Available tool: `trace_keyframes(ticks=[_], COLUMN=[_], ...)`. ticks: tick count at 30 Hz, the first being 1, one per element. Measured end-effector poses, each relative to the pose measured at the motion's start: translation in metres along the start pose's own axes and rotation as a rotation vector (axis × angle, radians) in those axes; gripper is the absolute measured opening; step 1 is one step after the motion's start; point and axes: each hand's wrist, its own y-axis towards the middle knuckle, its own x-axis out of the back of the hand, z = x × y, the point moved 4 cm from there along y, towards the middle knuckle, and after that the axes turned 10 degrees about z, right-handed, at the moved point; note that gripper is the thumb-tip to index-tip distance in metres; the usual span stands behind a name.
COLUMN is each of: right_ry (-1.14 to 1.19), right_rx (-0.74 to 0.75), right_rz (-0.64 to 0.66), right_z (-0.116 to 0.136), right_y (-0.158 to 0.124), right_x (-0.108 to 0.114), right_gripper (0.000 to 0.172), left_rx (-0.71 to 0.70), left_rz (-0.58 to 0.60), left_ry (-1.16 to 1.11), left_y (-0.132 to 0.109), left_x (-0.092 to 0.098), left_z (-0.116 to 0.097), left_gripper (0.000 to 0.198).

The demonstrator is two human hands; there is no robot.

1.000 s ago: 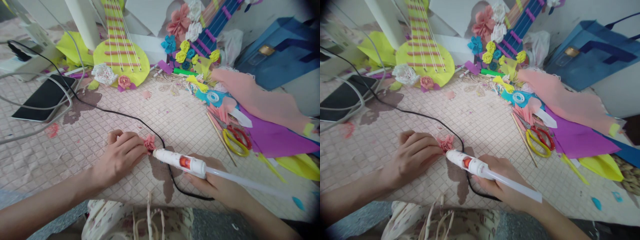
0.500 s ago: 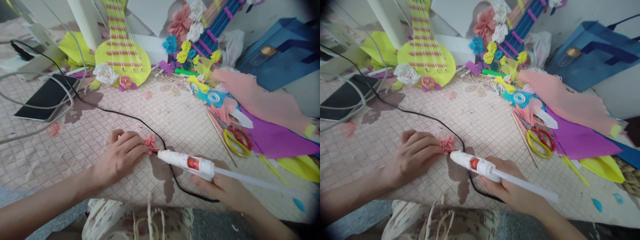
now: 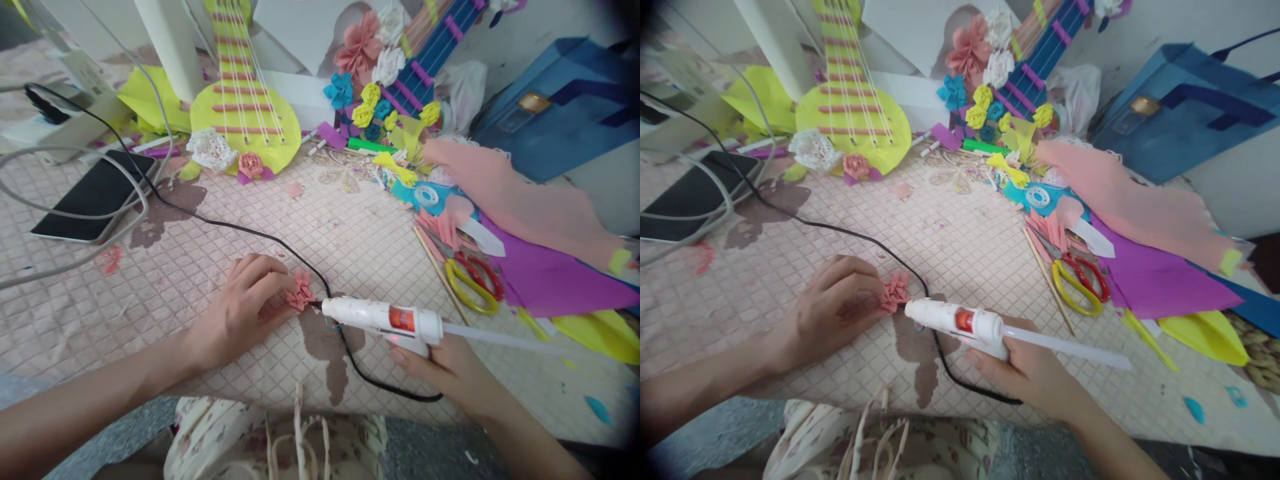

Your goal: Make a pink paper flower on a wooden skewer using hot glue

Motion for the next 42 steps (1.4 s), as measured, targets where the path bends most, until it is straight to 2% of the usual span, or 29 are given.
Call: trace_keyframes(ticks=[3, 5, 11, 19, 24, 28, 31, 34, 37, 42], right_ry=[0.008, 0.010, 0.026, 0.036, 0.082, 0.133, 0.231, 0.409, 0.547, 0.763], right_rx=[0.013, 0.014, 0.001, 0.043, 0.059, 0.024, -0.028, -0.091, -0.150, -0.110], right_rz=[-0.010, -0.029, -0.022, -0.072, -0.115, -0.201, -0.206, -0.183, -0.217, -0.250], right_z=[0.002, 0.003, -0.003, -0.007, -0.005, -0.011, -0.021, -0.033, -0.041, -0.044], right_y=[0.001, 0.001, -0.003, -0.005, -0.004, -0.005, -0.004, -0.002, 0.002, 0.015], right_x=[0.002, 0.003, 0.001, 0.001, 0.002, 0.004, 0.004, 0.001, 0.002, 0.013], right_gripper=[0.013, 0.013, 0.019, 0.016, 0.016, 0.015, 0.008, 0.015, 0.021, 0.023], left_rx=[0.028, 0.043, 0.100, 0.171, 0.160, 0.128, 0.113, 0.093, 0.087, 0.058], left_rz=[0.003, 0.030, 0.103, 0.148, 0.136, 0.109, 0.108, 0.113, 0.113, 0.106], left_ry=[-0.120, -0.168, -0.235, -0.287, -0.291, -0.264, -0.236, -0.231, -0.221, -0.193], left_y=[0.002, 0.004, 0.007, 0.009, 0.010, 0.009, 0.008, 0.008, 0.008, 0.007], left_x=[-0.002, -0.004, -0.006, -0.008, -0.009, -0.008, -0.008, -0.008, -0.009, -0.009], left_z=[0.002, 0.003, 0.003, 0.003, 0.003, 0.002, 0.001, 0.001, 0.001, -0.001], left_gripper=[0.030, 0.033, 0.026, 0.018, 0.014, 0.014, 0.014, 0.010, 0.009, 0.010])
